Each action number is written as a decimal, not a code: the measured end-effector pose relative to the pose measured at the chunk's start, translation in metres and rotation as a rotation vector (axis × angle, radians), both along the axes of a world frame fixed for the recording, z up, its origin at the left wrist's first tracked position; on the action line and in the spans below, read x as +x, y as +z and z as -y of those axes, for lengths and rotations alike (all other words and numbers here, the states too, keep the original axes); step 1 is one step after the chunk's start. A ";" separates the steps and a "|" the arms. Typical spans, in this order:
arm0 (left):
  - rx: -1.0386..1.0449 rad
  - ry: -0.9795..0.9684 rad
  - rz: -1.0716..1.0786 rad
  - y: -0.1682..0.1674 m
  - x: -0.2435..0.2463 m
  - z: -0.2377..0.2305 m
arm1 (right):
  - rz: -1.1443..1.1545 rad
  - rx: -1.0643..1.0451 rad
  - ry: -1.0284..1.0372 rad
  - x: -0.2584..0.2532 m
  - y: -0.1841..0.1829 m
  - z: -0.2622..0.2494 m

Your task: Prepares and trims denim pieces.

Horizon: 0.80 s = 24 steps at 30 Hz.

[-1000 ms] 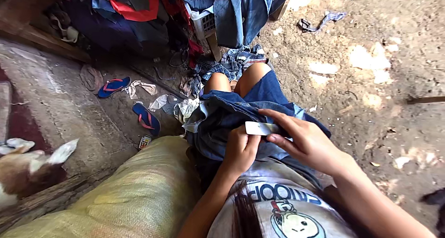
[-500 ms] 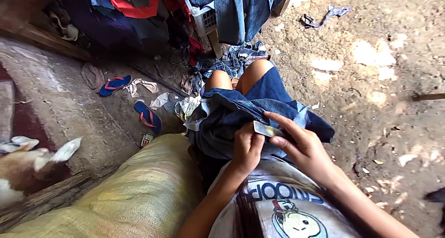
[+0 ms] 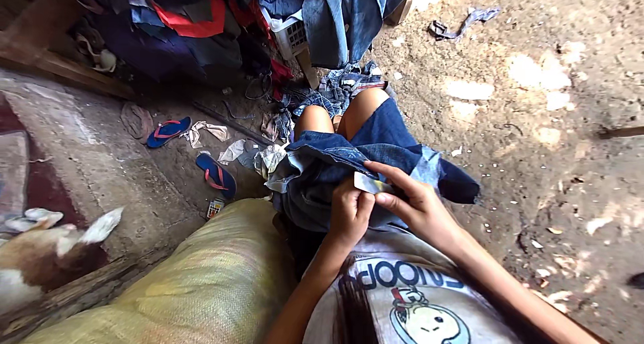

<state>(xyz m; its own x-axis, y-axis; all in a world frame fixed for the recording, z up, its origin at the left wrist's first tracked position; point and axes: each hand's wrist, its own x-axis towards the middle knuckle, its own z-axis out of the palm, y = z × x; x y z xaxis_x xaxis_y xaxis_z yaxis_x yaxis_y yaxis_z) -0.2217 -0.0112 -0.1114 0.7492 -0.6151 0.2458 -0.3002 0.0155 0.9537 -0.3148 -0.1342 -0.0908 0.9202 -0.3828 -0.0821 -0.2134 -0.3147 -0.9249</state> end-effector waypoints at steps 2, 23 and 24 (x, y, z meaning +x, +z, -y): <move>0.027 0.001 0.024 -0.004 0.002 -0.002 | 0.004 0.148 0.027 0.007 -0.001 0.001; 0.153 -0.085 0.122 -0.008 0.003 0.002 | -0.122 0.642 -0.115 0.034 0.000 0.029; 0.171 -0.089 0.082 -0.007 0.003 0.001 | -0.123 0.650 -0.117 0.034 -0.001 0.030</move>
